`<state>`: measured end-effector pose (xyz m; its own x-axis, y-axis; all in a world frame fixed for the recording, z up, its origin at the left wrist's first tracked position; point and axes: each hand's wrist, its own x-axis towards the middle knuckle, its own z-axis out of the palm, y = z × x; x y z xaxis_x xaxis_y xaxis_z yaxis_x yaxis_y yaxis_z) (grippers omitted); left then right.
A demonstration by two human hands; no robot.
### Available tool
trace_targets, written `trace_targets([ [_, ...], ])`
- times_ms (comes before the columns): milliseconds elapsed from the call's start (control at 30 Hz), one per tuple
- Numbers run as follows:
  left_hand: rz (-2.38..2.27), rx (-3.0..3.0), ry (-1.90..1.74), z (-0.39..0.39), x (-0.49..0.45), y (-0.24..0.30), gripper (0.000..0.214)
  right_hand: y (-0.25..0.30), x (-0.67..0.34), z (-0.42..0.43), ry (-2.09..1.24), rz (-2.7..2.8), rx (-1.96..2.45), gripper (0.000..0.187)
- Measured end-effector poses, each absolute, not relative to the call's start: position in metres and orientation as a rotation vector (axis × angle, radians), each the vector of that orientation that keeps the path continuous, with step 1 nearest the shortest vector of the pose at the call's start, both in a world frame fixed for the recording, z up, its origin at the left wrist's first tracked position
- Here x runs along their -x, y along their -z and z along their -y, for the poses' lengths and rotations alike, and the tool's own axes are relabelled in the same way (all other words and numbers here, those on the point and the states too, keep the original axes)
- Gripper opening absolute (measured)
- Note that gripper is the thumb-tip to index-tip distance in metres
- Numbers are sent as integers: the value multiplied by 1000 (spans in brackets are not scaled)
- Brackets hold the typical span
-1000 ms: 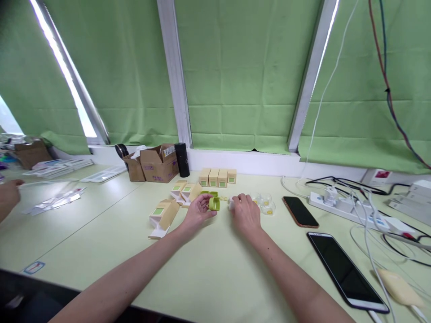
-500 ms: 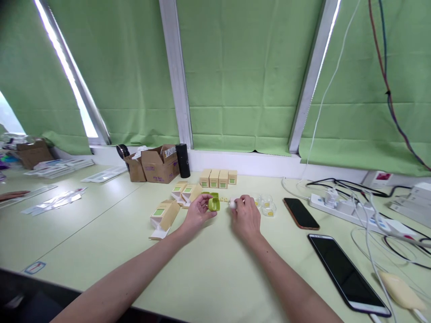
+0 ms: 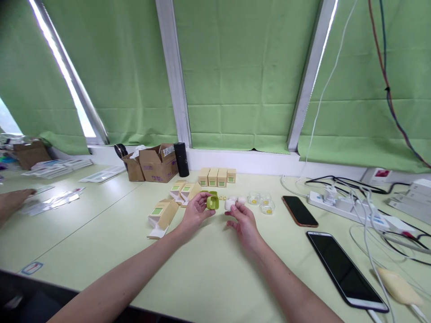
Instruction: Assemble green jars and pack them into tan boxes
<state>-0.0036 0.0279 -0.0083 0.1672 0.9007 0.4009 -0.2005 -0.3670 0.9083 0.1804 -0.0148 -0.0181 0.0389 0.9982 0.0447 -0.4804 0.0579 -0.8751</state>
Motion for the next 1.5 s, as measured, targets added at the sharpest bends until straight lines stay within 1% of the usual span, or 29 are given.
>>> trace_targets([
  [300,-735,-1463,-1371,-27,3,10,56,10,-175,22,-1339,889,773,54],
  [700,-759,-1519,-1347,-20,2,6,54,4,-176,26,-1253,947,753,48],
  [867,-771,-1580,-1339,-19,2,5,51,8,-177,19,-1188,980,848,53],
  [1000,-803,-1635,-1348,-22,3,8,51,10,-179,15,-1234,947,896,58],
  [1200,-872,-1750,-1358,-24,6,11,49,8,-181,15,-1362,882,796,56],
  [1500,-915,-1862,-1310,-18,6,9,47,7,-179,15,-1178,1022,907,59],
])
